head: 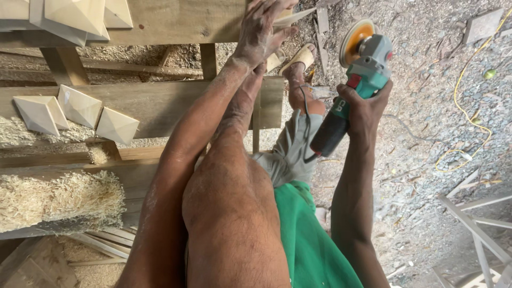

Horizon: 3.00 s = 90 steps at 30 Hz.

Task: The person uses an angle grinder with a sanding disc to smooth the edges of small wooden blocks. They hold the blocks with their left hand and operate the tool with their right hand, working on a wooden workbench.

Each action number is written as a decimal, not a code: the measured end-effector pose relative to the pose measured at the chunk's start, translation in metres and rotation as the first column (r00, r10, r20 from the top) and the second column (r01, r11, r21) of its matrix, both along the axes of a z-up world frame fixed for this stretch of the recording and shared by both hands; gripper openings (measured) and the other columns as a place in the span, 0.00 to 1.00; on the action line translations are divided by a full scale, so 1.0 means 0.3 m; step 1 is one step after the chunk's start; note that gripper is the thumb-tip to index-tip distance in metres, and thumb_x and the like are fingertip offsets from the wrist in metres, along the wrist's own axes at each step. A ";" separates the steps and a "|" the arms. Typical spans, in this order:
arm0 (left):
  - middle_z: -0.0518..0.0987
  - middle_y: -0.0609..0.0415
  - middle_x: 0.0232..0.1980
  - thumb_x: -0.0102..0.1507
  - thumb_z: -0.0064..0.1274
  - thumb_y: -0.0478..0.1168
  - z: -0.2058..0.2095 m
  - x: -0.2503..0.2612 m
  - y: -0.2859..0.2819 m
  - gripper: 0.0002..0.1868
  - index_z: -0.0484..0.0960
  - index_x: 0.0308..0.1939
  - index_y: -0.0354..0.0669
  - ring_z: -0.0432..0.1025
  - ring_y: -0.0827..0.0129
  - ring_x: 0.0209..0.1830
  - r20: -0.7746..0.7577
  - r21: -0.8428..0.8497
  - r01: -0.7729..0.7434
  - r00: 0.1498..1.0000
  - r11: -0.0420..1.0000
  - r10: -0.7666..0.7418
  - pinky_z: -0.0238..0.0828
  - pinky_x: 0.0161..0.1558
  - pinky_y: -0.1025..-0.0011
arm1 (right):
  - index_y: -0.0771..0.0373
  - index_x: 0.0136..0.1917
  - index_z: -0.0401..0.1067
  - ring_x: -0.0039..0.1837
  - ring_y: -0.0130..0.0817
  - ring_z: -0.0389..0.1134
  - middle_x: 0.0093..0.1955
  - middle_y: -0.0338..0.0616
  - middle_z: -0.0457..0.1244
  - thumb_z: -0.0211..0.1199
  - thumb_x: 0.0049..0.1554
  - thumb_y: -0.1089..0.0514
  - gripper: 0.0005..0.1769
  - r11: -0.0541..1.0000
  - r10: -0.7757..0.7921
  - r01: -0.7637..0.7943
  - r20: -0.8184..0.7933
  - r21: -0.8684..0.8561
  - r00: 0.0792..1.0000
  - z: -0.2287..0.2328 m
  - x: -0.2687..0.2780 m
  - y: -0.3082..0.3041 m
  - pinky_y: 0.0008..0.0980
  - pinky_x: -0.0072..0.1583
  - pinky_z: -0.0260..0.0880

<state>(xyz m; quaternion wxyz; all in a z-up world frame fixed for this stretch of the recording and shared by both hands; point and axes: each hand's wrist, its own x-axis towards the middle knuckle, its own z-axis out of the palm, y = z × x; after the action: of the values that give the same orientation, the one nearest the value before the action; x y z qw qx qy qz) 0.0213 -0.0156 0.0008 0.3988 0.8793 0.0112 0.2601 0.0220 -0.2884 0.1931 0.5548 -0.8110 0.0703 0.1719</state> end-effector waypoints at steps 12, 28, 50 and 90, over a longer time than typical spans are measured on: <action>0.85 0.55 0.54 0.66 0.63 0.31 0.164 -0.174 0.126 0.14 0.82 0.53 0.50 0.80 0.71 0.56 -0.100 -0.786 0.030 0.980 0.618 -0.175 0.86 0.59 0.71 | 0.72 0.67 0.57 0.41 0.44 0.73 0.45 0.54 0.66 0.67 0.52 0.63 0.34 0.874 -0.041 0.134 -0.204 0.467 0.978 -0.037 -0.105 0.037 0.39 0.42 0.80; 0.78 0.58 0.56 0.68 0.59 0.28 0.079 -0.168 0.072 0.17 0.79 0.56 0.53 0.76 0.70 0.60 0.081 -0.846 0.187 0.971 0.500 -0.225 0.82 0.60 0.64 | 0.68 0.68 0.55 0.43 0.43 0.73 0.51 0.51 0.62 0.71 0.50 0.66 0.38 0.923 0.017 0.034 -0.129 0.384 0.992 0.007 -0.110 0.096 0.40 0.46 0.81; 0.88 0.59 0.46 0.64 0.62 0.34 0.012 -0.059 0.014 0.15 0.84 0.54 0.53 0.84 0.69 0.47 0.068 -0.139 -0.025 0.997 0.990 0.034 0.61 0.68 0.55 | 0.66 0.75 0.47 0.61 0.52 0.75 0.64 0.61 0.67 0.79 0.52 0.59 0.50 0.830 0.485 -0.444 0.043 -0.338 0.873 0.093 -0.050 0.210 0.46 0.62 0.80; 0.83 0.47 0.56 0.74 0.55 0.35 -0.024 -0.146 0.036 0.23 0.65 0.71 0.51 0.82 0.62 0.50 -0.059 -0.397 -0.069 0.997 0.915 0.050 0.84 0.46 0.70 | 0.68 0.69 0.55 0.53 0.40 0.71 0.57 0.51 0.63 0.75 0.50 0.66 0.40 0.991 0.102 -0.101 0.000 -0.093 0.995 0.091 -0.003 0.008 0.37 0.52 0.79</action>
<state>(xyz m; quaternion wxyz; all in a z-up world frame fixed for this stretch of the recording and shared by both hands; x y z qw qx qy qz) -0.0225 -0.0048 -0.0065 0.5610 0.7848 0.1002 0.2433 0.0212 -0.2861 0.2205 0.5073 -0.8388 0.0354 0.1944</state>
